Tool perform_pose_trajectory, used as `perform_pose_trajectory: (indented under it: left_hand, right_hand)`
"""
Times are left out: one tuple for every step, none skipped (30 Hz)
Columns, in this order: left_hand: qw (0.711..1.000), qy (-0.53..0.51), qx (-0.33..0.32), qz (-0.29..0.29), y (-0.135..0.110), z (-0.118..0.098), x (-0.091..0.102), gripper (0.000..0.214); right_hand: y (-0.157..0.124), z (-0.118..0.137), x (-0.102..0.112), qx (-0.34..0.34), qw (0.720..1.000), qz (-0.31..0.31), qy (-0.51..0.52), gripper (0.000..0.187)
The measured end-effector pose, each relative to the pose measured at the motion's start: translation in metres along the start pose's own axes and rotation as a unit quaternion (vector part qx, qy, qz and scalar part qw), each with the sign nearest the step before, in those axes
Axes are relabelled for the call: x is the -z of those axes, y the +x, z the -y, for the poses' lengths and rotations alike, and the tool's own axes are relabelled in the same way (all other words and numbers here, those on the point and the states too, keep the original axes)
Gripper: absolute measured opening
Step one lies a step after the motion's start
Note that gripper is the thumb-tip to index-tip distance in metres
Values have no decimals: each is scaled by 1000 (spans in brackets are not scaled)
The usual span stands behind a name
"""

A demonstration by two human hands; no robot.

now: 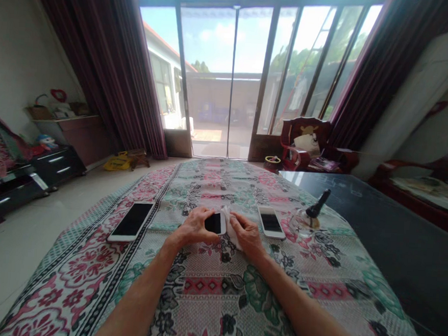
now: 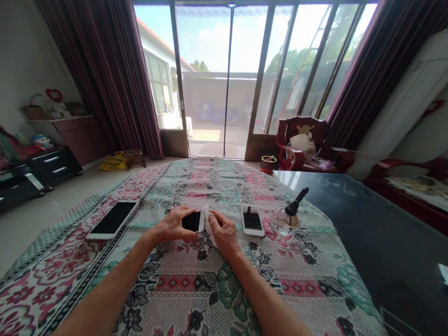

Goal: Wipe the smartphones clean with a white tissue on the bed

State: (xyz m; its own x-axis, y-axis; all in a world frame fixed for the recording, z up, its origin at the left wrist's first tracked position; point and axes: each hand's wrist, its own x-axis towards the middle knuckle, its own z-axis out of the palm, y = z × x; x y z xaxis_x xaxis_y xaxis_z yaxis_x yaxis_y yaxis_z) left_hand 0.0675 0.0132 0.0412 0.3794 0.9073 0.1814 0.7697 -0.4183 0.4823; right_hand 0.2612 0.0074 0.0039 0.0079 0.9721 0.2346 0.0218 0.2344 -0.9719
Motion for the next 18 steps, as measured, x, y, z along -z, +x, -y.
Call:
perform_pose_trajectory:
  left_hand:
    - [1000, -7, -5, -6, 0, -2, 0, 75]
    - [1000, -14, -10, -11, 1, -3, 0, 74]
    - [1000, -20, -13, -16, 1, -4, -1, 73]
    - [999, -25, -16, -19, 1, -5, -1, 73]
    - [999, -27, -16, -24, 1, -5, 0, 73]
    - [999, -27, -14, -29, 0, -4, 0, 74]
    - [999, -26, -13, -34, 0, -2, 0, 73]
    - [999, -24, -10, -41, 0, 0, 0, 73]
    - [999, -21, -7, -48, 0, 2, 1, 72]
    - [998, -18, -3, -56, 0, 4, 2, 71]
    - [998, -17, -1, -62, -1, 6, 3, 71]
    - [998, -16, -1, -65, -1, 7, 4, 70]
    - [998, -17, -3, -65, -1, 7, 4, 70]
    - [998, -19, -7, -62, -1, 7, 5, 69]
    - [998, -23, -13, -56, -1, 6, 4, 69]
    - [998, -27, -20, -49, -1, 5, 4, 69]
    - [998, -31, -27, -42, -1, 2, 3, 70]
    - [998, -36, -33, -34, -1, 0, 1, 71]
  right_hand:
    - [-1, 1, -1, 2, 1000, 0, 4, 35]
    - [-1, 2, -2, 1, 1000, 1, 9, 35]
    - [-2, 3, -3, -3, 1000, 4, 15, 34]
    - [-2, 4, -3, -8, 1000, 5, 21, 33]
    - [-3, 5, -4, -14, 1000, 6, 26, 32]
    - [-5, 5, -5, -20, 999, 9, 31, 31]
    - [-6, 5, -6, -26, 999, 13, 35, 30]
    - [-8, 5, -7, -31, 999, 18, 38, 29]
    - [-11, 5, -8, -36, 998, 23, 42, 29]
    - [-13, 5, -9, -41, 998, 27, 48, 29]
    - [-15, 5, -11, -48, 997, 30, 58, 29]
    - [-16, 4, -12, -59, 995, 31, 73, 30]
    - [-17, 4, -13, -74, 993, 31, 90, 31]
    - [-18, 4, -13, -91, 989, 31, 109, 31]
    - [-17, 4, -13, -106, 986, 29, 127, 32]
    - [-16, 5, -12, -117, 983, 25, 141, 32]
    - [-15, 5, -11, -124, 981, 19, 151, 32]
    - [-13, 5, -9, -126, 979, 11, 157, 32]
